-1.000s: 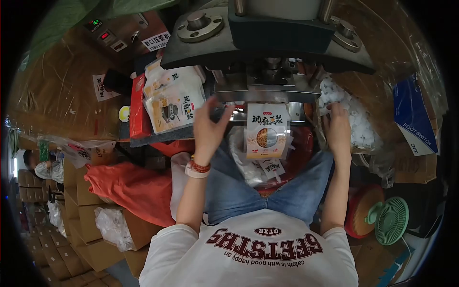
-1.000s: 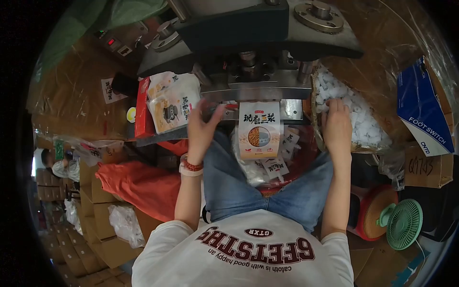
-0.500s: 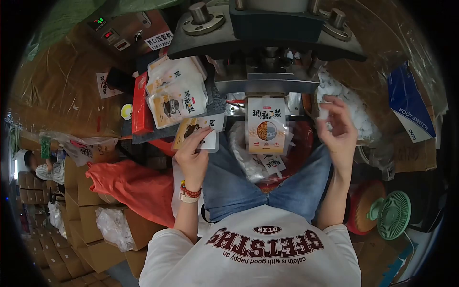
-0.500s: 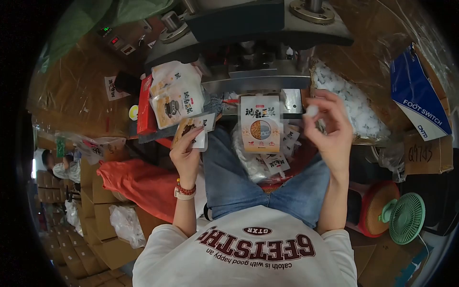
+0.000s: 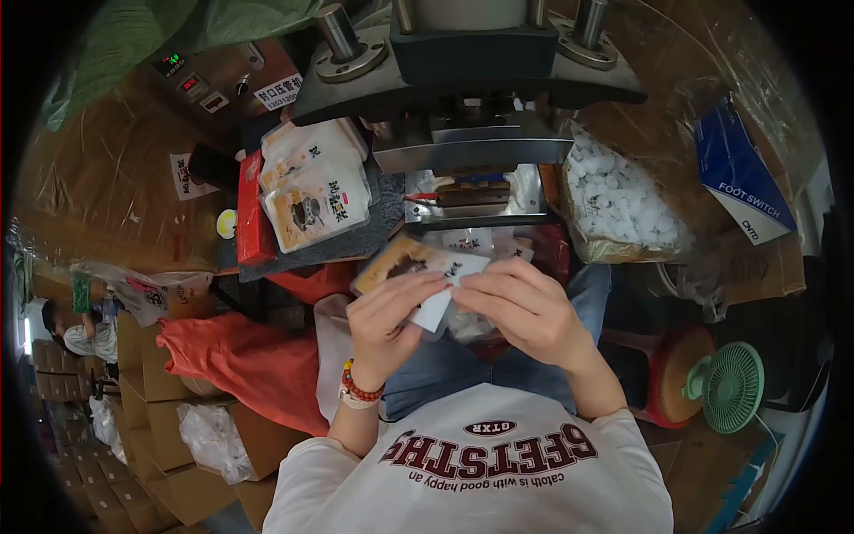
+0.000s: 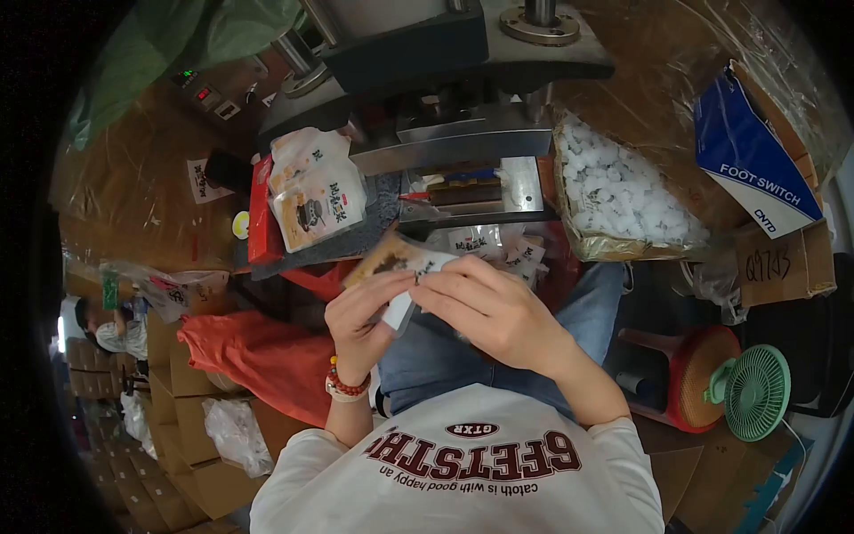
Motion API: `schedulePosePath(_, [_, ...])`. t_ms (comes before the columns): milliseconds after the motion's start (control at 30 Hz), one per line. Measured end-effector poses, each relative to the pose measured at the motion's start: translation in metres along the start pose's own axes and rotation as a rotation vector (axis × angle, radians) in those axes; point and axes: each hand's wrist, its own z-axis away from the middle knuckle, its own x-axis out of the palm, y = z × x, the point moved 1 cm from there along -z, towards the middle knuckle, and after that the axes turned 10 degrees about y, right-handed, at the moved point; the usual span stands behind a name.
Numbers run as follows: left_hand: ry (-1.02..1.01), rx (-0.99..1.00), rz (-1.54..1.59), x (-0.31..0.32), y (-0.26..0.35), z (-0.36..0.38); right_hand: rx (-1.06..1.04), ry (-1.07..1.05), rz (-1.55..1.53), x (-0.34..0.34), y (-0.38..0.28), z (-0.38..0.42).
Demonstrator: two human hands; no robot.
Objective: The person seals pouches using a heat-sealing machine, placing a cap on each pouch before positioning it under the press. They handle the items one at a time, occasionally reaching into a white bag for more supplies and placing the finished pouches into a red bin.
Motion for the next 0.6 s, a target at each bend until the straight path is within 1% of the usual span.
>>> schedulePosePath(67, [-0.134, -0.141, 0.323, 0.002, 0.001, 0.001, 0.008, -0.007, -0.207, -0.008, 0.004, 0.0])
schedulePosePath(100, [-0.141, -0.2, 0.347, 0.01, -0.003, 0.006, 0.013, -0.009, -0.203, -0.008, 0.007, -0.001])
schedulePosePath(133, [-0.142, -0.203, 0.352, 0.021, -0.007, 0.01, 0.134, 0.01, -0.112, -0.007, 0.012, -0.002])
schedulePosePath(167, [-0.269, -0.546, 0.43, 0.036, -0.015, 0.013, 0.252, 0.029, -0.021, -0.006, 0.017, -0.002])
schedulePosePath(200, [-0.392, -0.888, 0.499, 0.052, -0.022, 0.017, 0.334, 0.062, -0.019, -0.008, 0.023, -0.001])
schedulePosePath(233, [-0.295, -0.972, 0.713, 0.067, -0.026, 0.018, 0.411, 0.133, -0.015, -0.014, 0.026, 0.001])
schedulePosePath(267, [-0.29, -0.967, 0.714, 0.076, -0.032, 0.015, 0.488, 0.203, -0.012, -0.024, 0.029, 0.002])
schedulePosePath(300, [-0.243, -1.081, 0.823, 0.083, -0.037, 0.008, 0.537, 0.25, 0.052, -0.037, 0.032, 0.003])
schedulePosePath(333, [-0.195, -1.2, 0.932, 0.088, -0.04, 0.0, 0.542, 0.275, 0.157, -0.049, 0.037, 0.004])
schedulePosePath(367, [-0.162, -1.227, 1.0, 0.092, -0.043, -0.011, 0.546, 0.3, 0.265, -0.058, 0.045, 0.005])
schedulePosePath(400, [-0.161, -1.229, 1.002, 0.097, -0.051, -0.019, 0.565, 0.315, 0.38, -0.064, 0.055, 0.005])
schedulePosePath(433, [-0.174, -1.24, 1.018, 0.101, -0.06, -0.025, 0.565, 0.312, 0.382, -0.065, 0.074, 0.01])
schedulePosePath(467, [-0.187, -1.251, 1.031, 0.106, -0.067, -0.028, 0.511, 0.225, 0.626, -0.06, 0.098, 0.021])
schedulePosePath(500, [-0.165, -1.219, 1.084, 0.11, -0.072, -0.03, 0.45, 0.135, 0.866, -0.055, 0.113, 0.033])
schedulePosePath(533, [-0.165, -1.22, 1.081, 0.111, -0.071, -0.028, 0.452, 0.135, 0.864, -0.05, 0.12, 0.042])
schedulePosePath(600, [-0.146, -1.255, 1.047, 0.113, -0.073, -0.029, 0.689, -0.025, 0.729, -0.041, 0.133, 0.049])
